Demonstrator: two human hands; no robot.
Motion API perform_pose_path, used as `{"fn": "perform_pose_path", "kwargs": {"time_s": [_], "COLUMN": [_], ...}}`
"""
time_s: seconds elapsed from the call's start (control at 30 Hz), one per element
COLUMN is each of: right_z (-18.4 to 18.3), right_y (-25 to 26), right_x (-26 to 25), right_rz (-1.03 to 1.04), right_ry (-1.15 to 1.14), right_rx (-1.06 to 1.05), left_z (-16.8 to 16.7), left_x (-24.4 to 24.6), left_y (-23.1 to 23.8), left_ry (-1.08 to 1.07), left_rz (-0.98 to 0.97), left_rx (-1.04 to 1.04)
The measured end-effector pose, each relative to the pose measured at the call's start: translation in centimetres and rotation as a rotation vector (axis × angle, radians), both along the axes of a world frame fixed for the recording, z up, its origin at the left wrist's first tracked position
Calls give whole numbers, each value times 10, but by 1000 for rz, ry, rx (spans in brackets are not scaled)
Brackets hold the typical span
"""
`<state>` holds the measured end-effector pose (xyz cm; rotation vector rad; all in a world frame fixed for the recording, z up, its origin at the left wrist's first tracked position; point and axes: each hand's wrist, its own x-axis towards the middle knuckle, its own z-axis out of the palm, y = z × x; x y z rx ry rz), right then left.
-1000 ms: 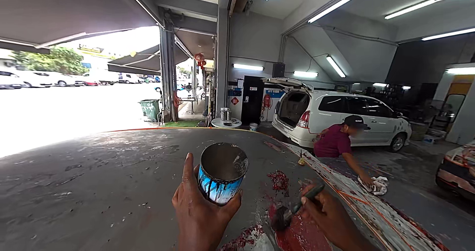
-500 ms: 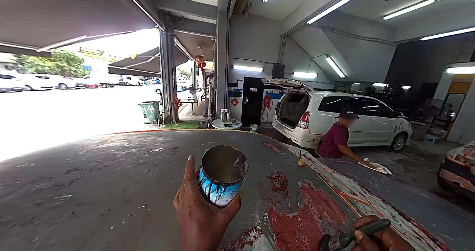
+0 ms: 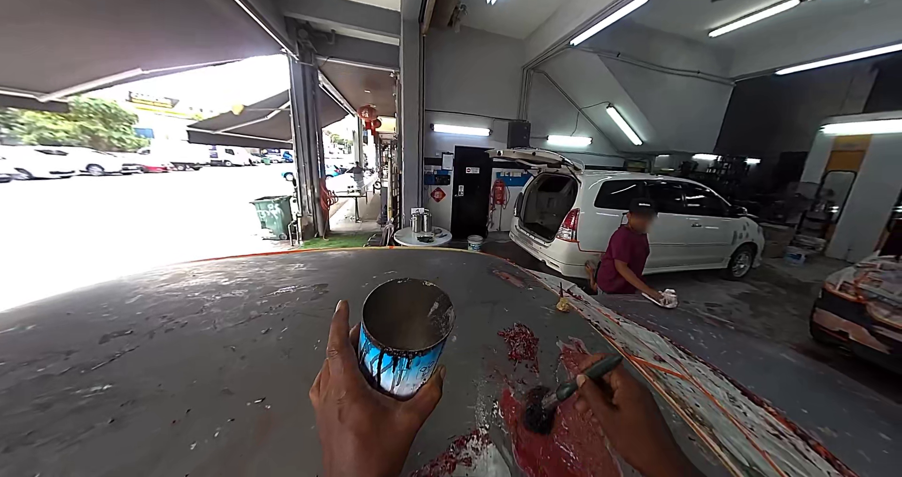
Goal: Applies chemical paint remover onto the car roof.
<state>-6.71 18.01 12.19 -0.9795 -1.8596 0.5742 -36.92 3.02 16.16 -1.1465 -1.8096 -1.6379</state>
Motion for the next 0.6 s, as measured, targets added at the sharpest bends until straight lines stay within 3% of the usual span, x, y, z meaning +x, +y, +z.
{"fn": "perform_pose_path", "kwargs": {"time_s": [0.2,0.43,0.6], "right_z": [10,-4,7], "right_y": [56,138,137], "right_x": [34,33,61], "right_rz": [-190,-387,-615], "right_ry": [-144,-157,-402], "right_rx": [-30,-154,-221], "left_z": [1,1,1], "left_x": [-3,-7,-7], "left_y": [-1,-6,-9], "left_ry": [-21,20,4], "left_rz": [-10,-46,-40], "left_rx": [4,-37,-35]}}
